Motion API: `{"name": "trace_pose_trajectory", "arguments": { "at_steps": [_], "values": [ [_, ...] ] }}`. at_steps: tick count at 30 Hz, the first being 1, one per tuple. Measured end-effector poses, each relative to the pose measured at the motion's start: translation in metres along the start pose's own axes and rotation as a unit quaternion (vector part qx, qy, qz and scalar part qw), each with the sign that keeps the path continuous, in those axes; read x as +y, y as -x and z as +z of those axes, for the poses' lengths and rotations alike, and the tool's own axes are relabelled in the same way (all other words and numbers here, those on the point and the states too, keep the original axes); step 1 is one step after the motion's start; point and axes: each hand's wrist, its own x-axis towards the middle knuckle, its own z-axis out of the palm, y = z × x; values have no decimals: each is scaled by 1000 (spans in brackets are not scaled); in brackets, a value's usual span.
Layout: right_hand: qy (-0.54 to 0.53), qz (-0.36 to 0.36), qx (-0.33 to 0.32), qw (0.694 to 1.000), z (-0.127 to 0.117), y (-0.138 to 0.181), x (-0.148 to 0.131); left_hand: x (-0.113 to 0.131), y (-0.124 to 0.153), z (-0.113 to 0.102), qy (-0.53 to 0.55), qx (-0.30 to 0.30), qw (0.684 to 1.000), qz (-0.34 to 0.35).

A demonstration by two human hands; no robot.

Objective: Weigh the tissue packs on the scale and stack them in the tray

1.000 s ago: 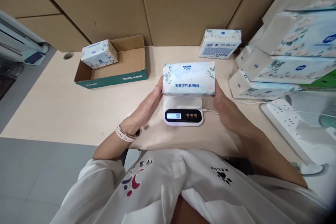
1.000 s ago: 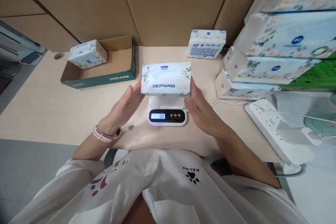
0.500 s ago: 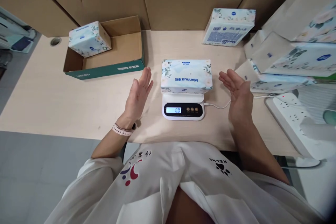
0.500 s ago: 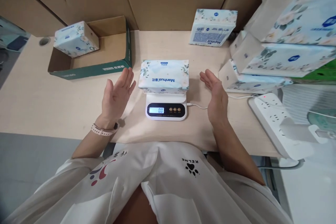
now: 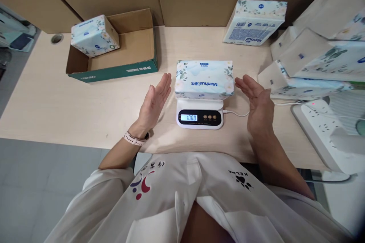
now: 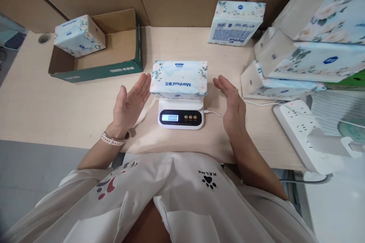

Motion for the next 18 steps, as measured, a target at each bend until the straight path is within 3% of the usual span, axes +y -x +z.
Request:
{"name": "trace_pose_trajectory", "arguments": {
  "at_steps": [18],
  "values": [
    [31, 18, 35, 999, 6, -1, -8, 1, 1, 3, 2, 0, 1000, -7]
  ]
}}
